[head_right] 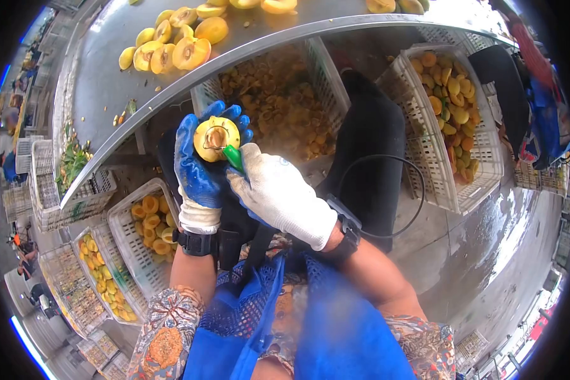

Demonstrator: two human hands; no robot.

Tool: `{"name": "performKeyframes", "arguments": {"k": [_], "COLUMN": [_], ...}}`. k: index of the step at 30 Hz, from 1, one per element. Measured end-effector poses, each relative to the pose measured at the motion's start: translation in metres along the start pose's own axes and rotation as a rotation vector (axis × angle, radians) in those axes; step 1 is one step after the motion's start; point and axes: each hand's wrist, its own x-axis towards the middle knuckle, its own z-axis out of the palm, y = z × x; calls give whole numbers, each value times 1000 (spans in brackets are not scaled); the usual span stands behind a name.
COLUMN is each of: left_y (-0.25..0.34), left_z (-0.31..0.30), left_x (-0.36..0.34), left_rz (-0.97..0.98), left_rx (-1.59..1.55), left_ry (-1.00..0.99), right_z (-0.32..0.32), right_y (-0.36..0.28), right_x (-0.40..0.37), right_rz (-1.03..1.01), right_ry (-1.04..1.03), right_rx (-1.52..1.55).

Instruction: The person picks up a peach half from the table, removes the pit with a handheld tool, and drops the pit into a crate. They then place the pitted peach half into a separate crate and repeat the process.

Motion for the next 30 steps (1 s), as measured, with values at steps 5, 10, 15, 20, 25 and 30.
{"name": "performKeyframes", "arguments": {"k": [5, 10, 15, 20, 25, 30], "left_y": [-7, -10, -5, -25, -26, -26], "left_z": [-14, -25, -38, -60, -66, -82], "left_x": [4, 2, 5, 15, 11, 14], "left_rz": [70, -31, -103, -62, -121, -145], "left_rx": [297, 404, 682, 315, 216, 385], "left_ry": [48, 138, 56, 160, 221, 195], "right_z": [19, 7, 12, 31, 38, 34], "right_y": [13, 3, 20, 33, 38, 51], "right_x": [-10, -13, -13, -5, -1, 4], "right_rz": [-40, 273, 429, 292, 312, 327], "right_ry": [-1, -247, -416, -262, -285, -436], "right_rx": [-85, 220, 620, 352, 261, 282]}}
